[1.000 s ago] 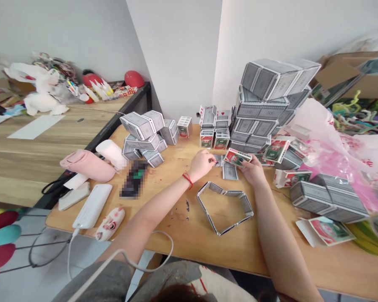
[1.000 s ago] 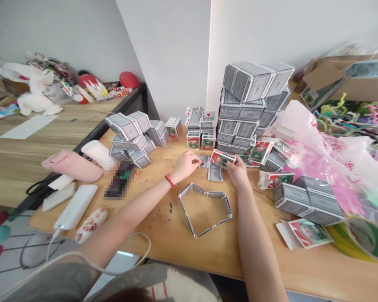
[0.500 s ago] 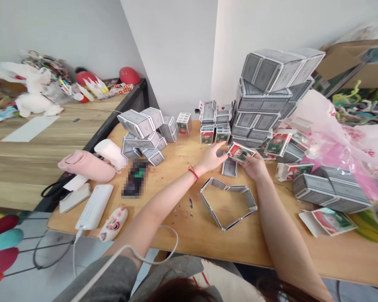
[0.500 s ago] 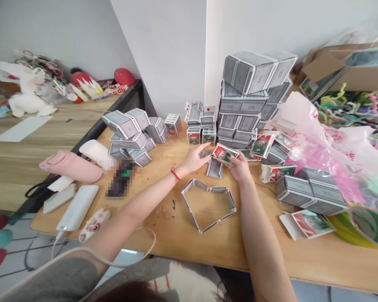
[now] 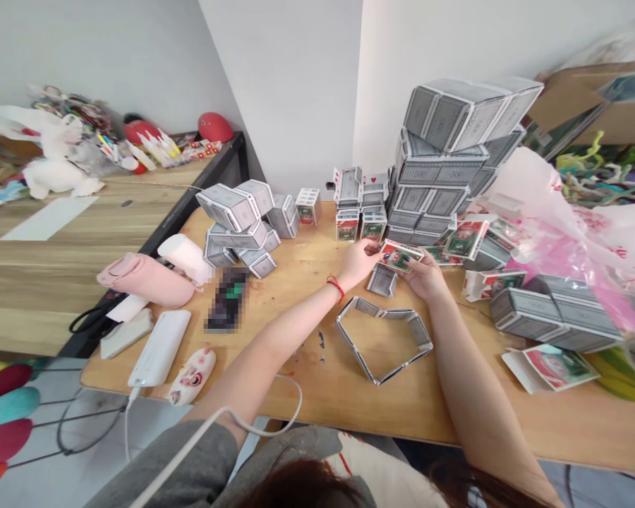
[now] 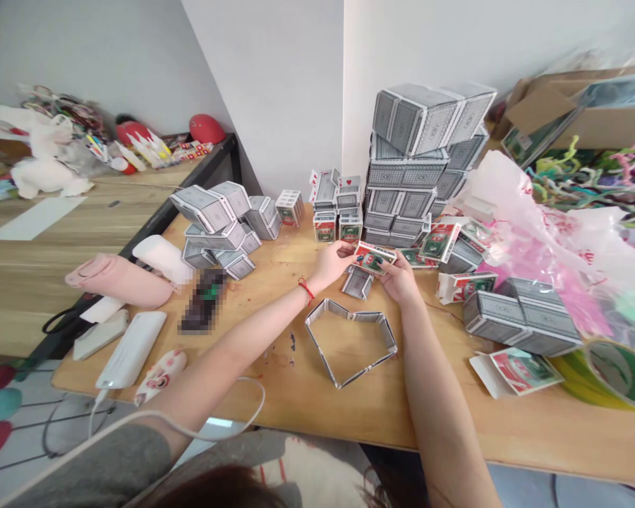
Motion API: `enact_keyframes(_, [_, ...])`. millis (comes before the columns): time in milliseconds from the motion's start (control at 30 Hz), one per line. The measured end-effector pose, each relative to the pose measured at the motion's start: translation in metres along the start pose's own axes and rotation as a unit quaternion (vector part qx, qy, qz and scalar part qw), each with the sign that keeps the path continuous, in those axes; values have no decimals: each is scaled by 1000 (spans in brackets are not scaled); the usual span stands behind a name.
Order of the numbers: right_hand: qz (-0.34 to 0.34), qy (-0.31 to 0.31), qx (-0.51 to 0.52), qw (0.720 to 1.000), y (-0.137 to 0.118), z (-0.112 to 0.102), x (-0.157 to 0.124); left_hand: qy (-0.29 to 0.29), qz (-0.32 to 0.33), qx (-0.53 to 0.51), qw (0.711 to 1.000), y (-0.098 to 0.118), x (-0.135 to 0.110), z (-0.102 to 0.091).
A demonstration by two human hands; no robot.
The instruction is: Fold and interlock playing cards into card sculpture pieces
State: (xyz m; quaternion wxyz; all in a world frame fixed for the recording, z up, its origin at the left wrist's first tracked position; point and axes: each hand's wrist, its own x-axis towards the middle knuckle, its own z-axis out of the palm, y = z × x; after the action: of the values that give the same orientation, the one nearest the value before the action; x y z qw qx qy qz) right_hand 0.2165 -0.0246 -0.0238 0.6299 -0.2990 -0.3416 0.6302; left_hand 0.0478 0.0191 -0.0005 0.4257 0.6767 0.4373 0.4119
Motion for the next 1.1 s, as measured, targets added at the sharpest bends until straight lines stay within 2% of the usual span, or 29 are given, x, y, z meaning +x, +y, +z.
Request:
enact_keyframes(133, [0,1,-2,1000,-1,1,0,-23,-19,-23,999,1,3,-1])
enact_keyframes(300, [3,7,-5,1000,-1,0,-1,-87,-46,-88,991,-1,6,-4])
enact_keyframes(533, [2,14,-9,1000,-1,-2,0,-157,-108,-232,954,-3,5,-11])
enact_keyframes(733, [7,18,-16,1000,0,-4,1,-169,-108,-280,939,-3,3,-12])
enact_keyframes(1100, [6,25,-30,999,-2,0,0,-170,-143,-269,937,-3,3,-15])
